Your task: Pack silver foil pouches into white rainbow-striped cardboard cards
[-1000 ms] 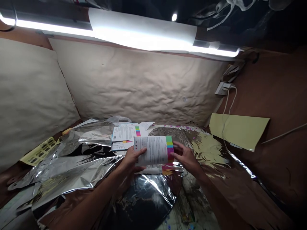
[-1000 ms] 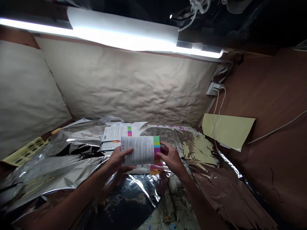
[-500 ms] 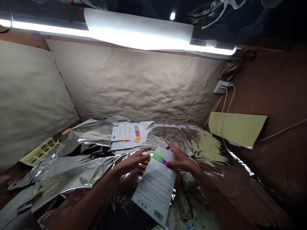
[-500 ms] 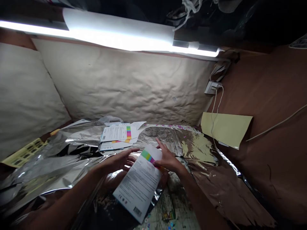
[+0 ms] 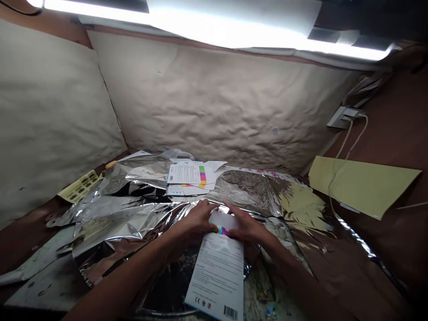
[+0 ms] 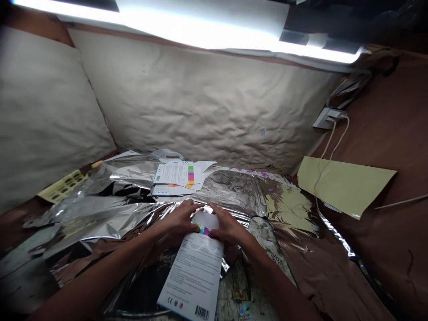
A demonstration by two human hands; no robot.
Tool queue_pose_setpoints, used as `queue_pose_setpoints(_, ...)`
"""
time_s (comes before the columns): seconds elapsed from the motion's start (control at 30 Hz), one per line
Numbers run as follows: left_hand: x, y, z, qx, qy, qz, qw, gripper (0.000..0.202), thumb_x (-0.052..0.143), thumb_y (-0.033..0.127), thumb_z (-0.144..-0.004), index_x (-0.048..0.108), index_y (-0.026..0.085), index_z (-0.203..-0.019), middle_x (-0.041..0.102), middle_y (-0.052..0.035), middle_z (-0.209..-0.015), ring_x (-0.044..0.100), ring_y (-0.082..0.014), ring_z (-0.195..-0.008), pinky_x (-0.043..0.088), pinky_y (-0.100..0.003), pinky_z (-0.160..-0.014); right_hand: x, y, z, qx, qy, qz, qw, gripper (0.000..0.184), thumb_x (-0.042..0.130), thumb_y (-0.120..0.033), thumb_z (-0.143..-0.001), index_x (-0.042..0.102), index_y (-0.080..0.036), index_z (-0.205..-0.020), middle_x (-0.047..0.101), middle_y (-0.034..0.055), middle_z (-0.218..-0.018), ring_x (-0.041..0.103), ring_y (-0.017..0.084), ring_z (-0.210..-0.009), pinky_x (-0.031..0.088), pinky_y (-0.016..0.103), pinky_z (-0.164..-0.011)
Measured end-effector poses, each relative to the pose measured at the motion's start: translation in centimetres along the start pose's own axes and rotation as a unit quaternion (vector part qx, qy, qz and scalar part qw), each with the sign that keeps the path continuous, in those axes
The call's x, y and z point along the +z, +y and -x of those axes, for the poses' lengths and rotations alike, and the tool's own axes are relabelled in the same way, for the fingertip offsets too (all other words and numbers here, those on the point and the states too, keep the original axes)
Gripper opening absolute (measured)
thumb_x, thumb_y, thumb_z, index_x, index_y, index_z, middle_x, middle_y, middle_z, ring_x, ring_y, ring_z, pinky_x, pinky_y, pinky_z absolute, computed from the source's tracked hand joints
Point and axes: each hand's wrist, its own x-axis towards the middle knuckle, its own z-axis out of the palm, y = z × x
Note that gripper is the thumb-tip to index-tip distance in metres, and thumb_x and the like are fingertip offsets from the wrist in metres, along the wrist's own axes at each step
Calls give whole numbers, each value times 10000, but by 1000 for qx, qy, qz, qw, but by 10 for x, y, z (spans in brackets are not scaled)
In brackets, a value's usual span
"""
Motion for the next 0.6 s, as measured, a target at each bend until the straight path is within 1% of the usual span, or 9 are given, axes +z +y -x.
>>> queue_pose_setpoints(0.07,0,0,-3,40,-22,-86,995,682,838,343,-600,636,279,-1248,539,-70,-1120,470,-318,-1093,396,-428,-934,4,1,3,9,19,38,999,845,777,-277,-688,436,-215,-1459,542,125,-1402,524,305,-1227,400,445,-1034)
queue_pose_setpoints(0.13,1,0,-5,74,-41,-161,983,604,807,368,-656,636,260,-1225,545,-70,-1114,492,-290,-1053,418,-396,-899,8,2,6,21,43,97,994,733,773,-289,-702,524,-209,-1386,598,112,-1343,549,308,-1197,419,442,-1007)
queue_pose_setpoints(0.17,1,0,-5,83,-44,-181,979,569,793,369,-676,635,247,-1209,556,-68,-1107,502,-280,-1042,424,-380,-887,10,2,7,26,54,123,991,649,755,-275,-722,567,-206,-1339,635,105,-1289,575,297,-1158,438,425,-979)
queue_pose_setpoints(0.27,2,-1,-6,83,-28,-196,977,388,737,332,-733,654,207,-1091,604,-58,-1050,534,-257,-1008,428,-345,-854,15,-1,13,35,79,165,983,369,679,-211,-784,665,-200,-1153,704,74,-1100,633,244,-1002,470,358,-878)
queue_pose_setpoints(0.37,6,1,-5,88,-15,-219,972,157,652,257,-791,678,190,-931,646,-56,-936,576,-241,-912,422,-324,-796,23,-9,20,34,104,204,973,151,613,-185,-836,684,-196,-969,687,51,-950,617,220,-909,449,323,-796)
queue_pose_setpoints(0.43,8,5,-4,111,-26,-229,967,114,612,192,-797,688,194,-881,661,-48,-877,596,-227,-847,412,-305,-748,30,-14,24,27,119,234,965,123,576,-148,-855,671,-193,-919,661,54,-917,591,222,-902,422,320,-778)
queue_pose_setpoints(0.5,8,10,-2,144,-47,-235,960,149,580,137,-797,696,203,-863,674,-40,-856,611,-213,-812,402,-285,-709,36,-16,27,14,128,258,958,154,542,-101,-861,663,-188,-901,648,64,-910,570,228,-901,405,328,-775)
queue_pose_setpoints(0.6,5,15,3,189,-76,-240,949,167,582,141,-819,717,224,-870,700,-33,-887,632,-203,-821,406,-266,-714,40,-13,31,-11,126,276,953,191,519,-68,-862,667,-188,-879,647,69,-910,552,233,-897,403,345,-787)
